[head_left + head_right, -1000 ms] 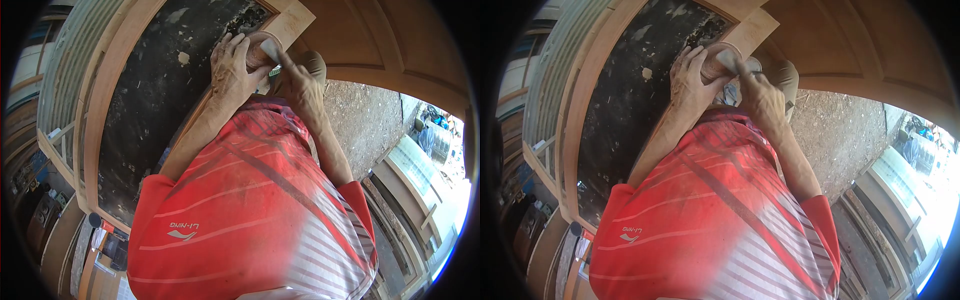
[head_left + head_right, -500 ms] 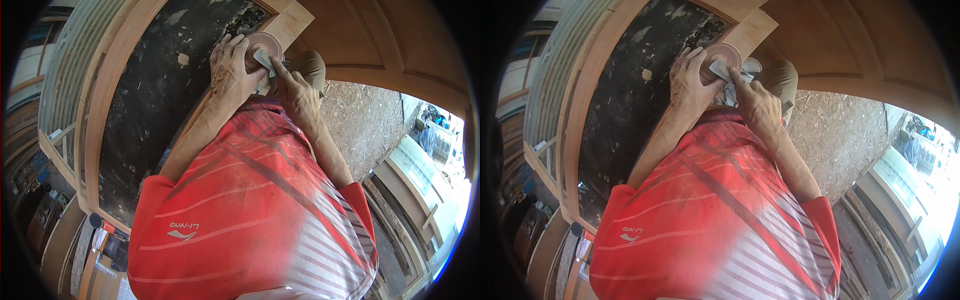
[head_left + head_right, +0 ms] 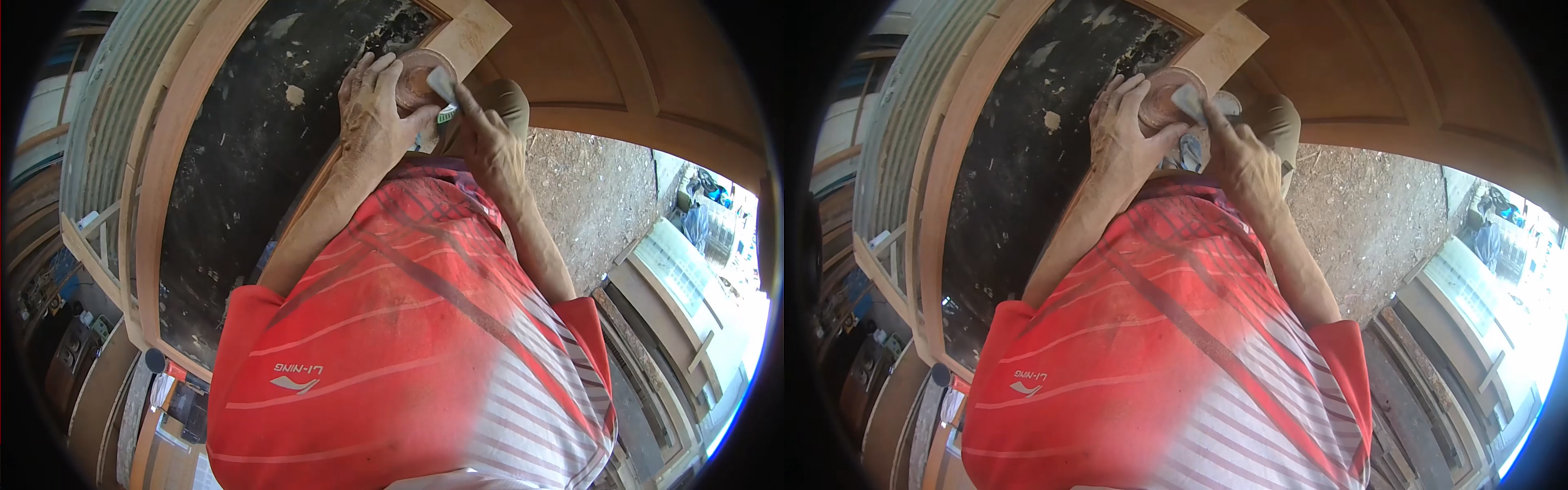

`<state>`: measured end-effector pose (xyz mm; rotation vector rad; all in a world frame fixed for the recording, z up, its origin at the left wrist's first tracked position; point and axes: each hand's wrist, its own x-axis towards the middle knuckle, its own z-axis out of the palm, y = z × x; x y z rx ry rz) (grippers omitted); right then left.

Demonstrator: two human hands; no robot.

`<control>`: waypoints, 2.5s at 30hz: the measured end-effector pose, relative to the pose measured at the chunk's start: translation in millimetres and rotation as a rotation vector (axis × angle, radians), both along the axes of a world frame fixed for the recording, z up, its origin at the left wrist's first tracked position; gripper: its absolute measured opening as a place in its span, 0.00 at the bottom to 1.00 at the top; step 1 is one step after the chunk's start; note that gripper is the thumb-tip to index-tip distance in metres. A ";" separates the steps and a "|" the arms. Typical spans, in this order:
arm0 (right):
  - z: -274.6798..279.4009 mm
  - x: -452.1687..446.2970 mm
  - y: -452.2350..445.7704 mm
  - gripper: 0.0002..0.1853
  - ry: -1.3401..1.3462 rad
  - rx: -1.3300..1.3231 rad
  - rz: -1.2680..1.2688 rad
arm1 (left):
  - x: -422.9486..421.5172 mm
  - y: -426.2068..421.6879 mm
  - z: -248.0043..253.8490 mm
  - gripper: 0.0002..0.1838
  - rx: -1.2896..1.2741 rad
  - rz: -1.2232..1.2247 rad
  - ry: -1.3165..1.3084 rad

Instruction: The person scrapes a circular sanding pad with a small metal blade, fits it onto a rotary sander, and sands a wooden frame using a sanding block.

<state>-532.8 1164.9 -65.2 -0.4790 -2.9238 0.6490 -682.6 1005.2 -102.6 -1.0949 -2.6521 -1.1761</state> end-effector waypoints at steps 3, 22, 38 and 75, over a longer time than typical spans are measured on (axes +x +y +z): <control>-4.4 -10.3 -0.6 0.32 0.037 -0.002 -0.006 | 4.2 -1.6 -1.2 0.46 -0.017 0.006 -0.006; -2.2 5.1 -6.5 0.29 0.052 -0.037 -0.094 | 1.3 -0.6 -0.1 0.45 -0.007 0.000 0.016; 9.3 -2.8 18.9 0.23 0.063 -0.213 -0.214 | 0.1 -3.5 4.1 0.45 0.017 0.009 0.005; 14.8 15.5 -15.1 0.25 0.022 -0.057 -0.033 | -17.3 4.1 0.5 0.34 -0.227 -0.101 0.150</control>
